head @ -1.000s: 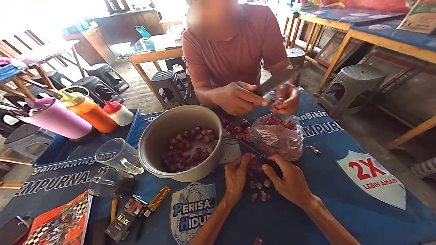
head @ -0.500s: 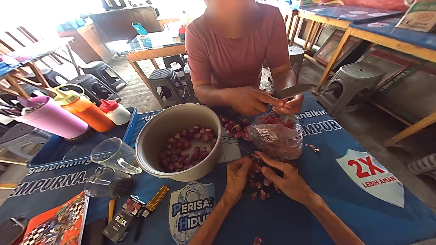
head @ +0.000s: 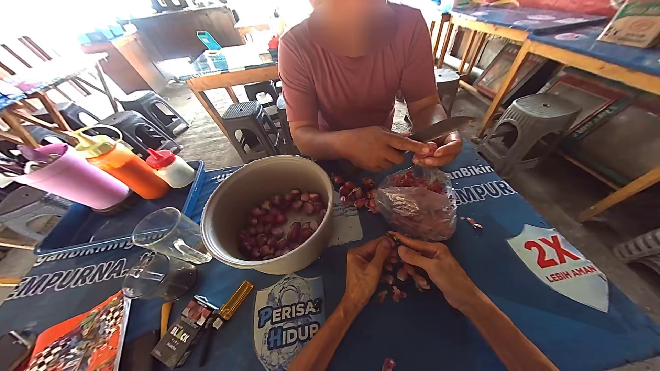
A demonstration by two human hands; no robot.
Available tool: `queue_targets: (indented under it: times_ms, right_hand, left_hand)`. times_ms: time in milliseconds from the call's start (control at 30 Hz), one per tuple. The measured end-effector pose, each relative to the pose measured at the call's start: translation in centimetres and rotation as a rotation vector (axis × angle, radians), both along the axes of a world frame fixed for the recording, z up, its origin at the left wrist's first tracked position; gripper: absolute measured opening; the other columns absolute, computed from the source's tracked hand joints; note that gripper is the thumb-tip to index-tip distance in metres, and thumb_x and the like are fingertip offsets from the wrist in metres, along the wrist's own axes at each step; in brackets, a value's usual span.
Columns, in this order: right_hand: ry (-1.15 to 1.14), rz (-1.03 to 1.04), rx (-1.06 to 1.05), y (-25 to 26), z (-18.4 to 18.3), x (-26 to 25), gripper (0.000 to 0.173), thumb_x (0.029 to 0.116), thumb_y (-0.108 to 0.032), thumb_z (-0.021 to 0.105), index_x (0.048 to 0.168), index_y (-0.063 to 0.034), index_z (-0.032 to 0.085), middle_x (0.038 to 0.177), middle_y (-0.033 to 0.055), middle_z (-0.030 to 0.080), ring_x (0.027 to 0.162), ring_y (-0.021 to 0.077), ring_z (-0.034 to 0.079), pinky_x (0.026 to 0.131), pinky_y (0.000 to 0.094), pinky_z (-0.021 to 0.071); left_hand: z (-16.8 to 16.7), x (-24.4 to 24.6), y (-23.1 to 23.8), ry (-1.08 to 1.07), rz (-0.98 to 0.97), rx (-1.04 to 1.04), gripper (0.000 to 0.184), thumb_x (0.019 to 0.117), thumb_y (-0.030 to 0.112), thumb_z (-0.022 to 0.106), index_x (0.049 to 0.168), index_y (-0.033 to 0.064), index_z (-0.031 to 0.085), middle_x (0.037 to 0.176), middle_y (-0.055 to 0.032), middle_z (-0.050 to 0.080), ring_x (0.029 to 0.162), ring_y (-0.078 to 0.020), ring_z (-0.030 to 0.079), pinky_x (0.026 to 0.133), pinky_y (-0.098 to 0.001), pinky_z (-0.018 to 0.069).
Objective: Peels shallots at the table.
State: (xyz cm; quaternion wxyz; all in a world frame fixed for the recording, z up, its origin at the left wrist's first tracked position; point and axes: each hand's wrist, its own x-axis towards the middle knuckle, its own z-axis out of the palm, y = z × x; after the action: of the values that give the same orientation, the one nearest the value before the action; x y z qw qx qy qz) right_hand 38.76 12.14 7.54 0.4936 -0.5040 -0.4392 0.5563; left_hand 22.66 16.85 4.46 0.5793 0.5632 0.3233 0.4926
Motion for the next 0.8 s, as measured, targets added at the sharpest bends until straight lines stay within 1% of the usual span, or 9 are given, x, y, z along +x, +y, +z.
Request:
queue_targets:
  times_ms: [100, 200, 267, 367, 500, 533, 600, 667, 800]
  right_hand:
    - [0.095, 0.001, -0.092, 0.1, 0.3, 0.1, 0.038, 0.1052, -0.016, 0.052, 0.140, -0.0052, 0.061, 0.070, 0.0005, 0.063, 0.046, 0.0051, 0.051, 0.041, 0.0180, 0.0428]
    - [0.221, 0.034, -0.208, 0.4, 0.4, 0.4, 0.040, 0.1068, -0.019, 0.047, 0.145, -0.0089, 0.056, 0.067, 0.0005, 0.058, 0.046, 0.0060, 0.051, 0.041, 0.0189, 0.0438]
    - [0.269, 0.050, -0.224, 0.4, 0.3, 0.5, 0.042, 0.1069, -0.020, 0.046, 0.148, -0.0106, 0.052, 0.068, 0.0000, 0.056, 0.047, 0.0060, 0.051, 0.042, 0.0191, 0.0451]
    - [0.246, 0.006, -0.179, 0.4, 0.0, 0.1, 0.042, 0.1067, -0.019, 0.049, 0.147, -0.0091, 0.054, 0.071, 0.0022, 0.059, 0.049, 0.0072, 0.053, 0.043, 0.0200, 0.0459]
    - [0.227, -0.053, -0.127, 0.3, -0.3, -0.6, 0.041, 0.1062, -0.016, 0.051, 0.145, -0.0046, 0.055, 0.071, 0.0034, 0.061, 0.049, 0.0079, 0.054, 0.044, 0.0202, 0.0470]
    - [0.229, -0.069, -0.122, 0.4, -0.3, -0.7, 0.041, 0.1063, -0.016, 0.051, 0.145, -0.0040, 0.055, 0.072, 0.0036, 0.061, 0.049, 0.0082, 0.054, 0.044, 0.0204, 0.0476]
    - [0.232, -0.094, -0.123, 0.4, -0.3, -0.7, 0.040, 0.1066, -0.016, 0.051, 0.144, -0.0034, 0.056, 0.072, 0.0041, 0.061, 0.049, 0.0090, 0.055, 0.044, 0.0210, 0.0488]
    - [0.236, -0.092, -0.128, 0.4, -0.3, -0.6, 0.040, 0.1068, -0.016, 0.050, 0.144, -0.0032, 0.056, 0.072, 0.0040, 0.061, 0.049, 0.0091, 0.054, 0.044, 0.0211, 0.0487]
    - [0.243, -0.042, -0.155, 0.3, -0.3, -0.7, 0.041, 0.1067, -0.016, 0.049, 0.145, -0.0037, 0.055, 0.071, 0.0023, 0.060, 0.049, 0.0072, 0.053, 0.043, 0.0197, 0.0464]
  left_hand:
    - [-0.1, -0.4, 0.5, 0.002, -0.056, -0.007, 0.023, 0.1035, 0.007, 0.053, 0.102, -0.0048, 0.073, 0.081, -0.0020, 0.074, 0.071, -0.0079, 0.070, 0.069, -0.0241, 0.0600]
    - [0.1, -0.7, 1.0, -0.031, -0.101, -0.151, 0.023, 0.1046, 0.007, 0.051, 0.103, -0.0049, 0.071, 0.081, -0.0038, 0.074, 0.071, -0.0099, 0.070, 0.068, -0.0253, 0.0599]
    - [0.5, -0.6, 1.0, -0.068, -0.073, -0.255, 0.021, 0.1037, 0.006, 0.054, 0.109, -0.0067, 0.070, 0.083, -0.0067, 0.074, 0.069, -0.0119, 0.071, 0.066, -0.0266, 0.0607]
    - [1.1, -0.3, 0.7, -0.092, 0.052, -0.284, 0.019, 0.0995, 0.002, 0.061, 0.112, -0.0091, 0.069, 0.085, -0.0112, 0.075, 0.070, -0.0159, 0.073, 0.066, -0.0294, 0.0629]
    - [1.2, 0.3, 0.0, -0.034, 0.215, -0.151, 0.015, 0.0967, -0.001, 0.065, 0.106, -0.0103, 0.070, 0.085, -0.0131, 0.076, 0.072, -0.0177, 0.076, 0.071, -0.0312, 0.0656]
    - [1.0, 0.4, -0.2, -0.007, 0.223, -0.086, 0.017, 0.0965, 0.000, 0.065, 0.109, -0.0106, 0.070, 0.088, -0.0131, 0.076, 0.075, -0.0168, 0.076, 0.074, -0.0306, 0.0654]
    - [0.2, 0.5, -0.4, 0.073, 0.205, 0.067, 0.027, 0.0939, 0.002, 0.069, 0.118, -0.0108, 0.068, 0.101, -0.0145, 0.076, 0.085, -0.0139, 0.075, 0.081, -0.0280, 0.0632]
    - [-0.3, 0.7, -0.4, 0.133, 0.189, 0.165, 0.036, 0.0904, 0.005, 0.073, 0.122, -0.0111, 0.067, 0.108, -0.0179, 0.073, 0.095, -0.0148, 0.074, 0.086, -0.0268, 0.0619]
    - [-0.8, 0.5, 0.1, 0.215, 0.230, 0.265, 0.033, 0.0899, 0.009, 0.074, 0.117, -0.0095, 0.070, 0.102, -0.0161, 0.073, 0.088, -0.0116, 0.073, 0.081, -0.0233, 0.0613]
